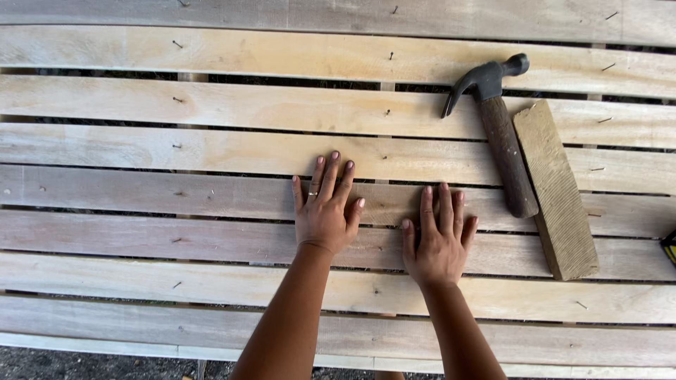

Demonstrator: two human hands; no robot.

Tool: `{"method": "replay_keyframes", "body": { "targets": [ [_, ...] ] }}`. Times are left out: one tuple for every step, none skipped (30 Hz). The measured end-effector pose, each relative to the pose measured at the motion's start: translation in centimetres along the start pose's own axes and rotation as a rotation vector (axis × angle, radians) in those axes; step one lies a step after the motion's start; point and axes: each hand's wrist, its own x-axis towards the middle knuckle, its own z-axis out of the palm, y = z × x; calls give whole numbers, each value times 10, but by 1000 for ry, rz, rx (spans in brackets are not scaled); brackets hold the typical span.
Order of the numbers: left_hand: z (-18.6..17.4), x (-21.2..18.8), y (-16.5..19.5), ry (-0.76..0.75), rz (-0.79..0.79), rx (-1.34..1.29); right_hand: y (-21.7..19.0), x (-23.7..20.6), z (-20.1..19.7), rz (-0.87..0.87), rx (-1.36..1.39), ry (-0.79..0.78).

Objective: The person hammers nails into a slatted wooden frame lying on the ground, using a claw hammer by hand. They press and align the wooden slats with both hands between hammer strikes, working along the slats to fasten them to the frame.

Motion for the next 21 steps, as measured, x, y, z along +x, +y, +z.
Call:
{"method": "replay_keyframes", "body": {
  "targets": [
    [0,0,-1,-13,-4,-9,1,-1,3,-3,18,7],
    [1,-2,0,-24,-8,-23,2,0,6,-6,29,16],
    [1,-3,0,-14,-5,-20,2,1,7,-18,43,44],
    [2,-3,0,4,0,-15,3,2,8,-14,40,50],
    [2,-2,0,15,4,-11,2,3,8,-7,36,49],
    [2,-2,0,10,5,7,1,3,7,4,34,39],
    [1,-2,-1,8,6,24,0,4,5,13,20,35],
    [1,0,0,12,6,40,-1,3,4,20,5,34],
    [1,1,-1,8,7,38,-2,4,3,32,-9,17],
    [1,1,0,-1,10,34,-3,3,1,45,-8,-19],
    [1,4,0,24,15,35,-4,4,1,42,-3,-25],
    [2,6,-1,28,8,31,-4,5,1,32,6,-21],
    [2,7,-1,15,0,23,-4,7,2,16,5,-23],
    [3,4,-1,-21,-5,10,-3,7,2,14,-2,-43],
    [3,0,0,-18,6,13,-2,6,3,15,-12,-68],
    [4,-5,-1,-1,15,23,-1,5,4,10,-2,-75],
    [5,-6,-3,29,25,33,0,2,4,0,8,-72],
    [6,-13,-4,13,-1,37,1,-3,5,-8,15,-68],
    [6,-28,-4,-5,-26,46,1,-9,5,-35,8,-70],
    [6,-42,-3,-20,-52,53,2,-17,5,-62,1,-71],
    [8,-54,-2,-24,-68,54,2,-25,5,-90,-8,-74]
  ]
}}
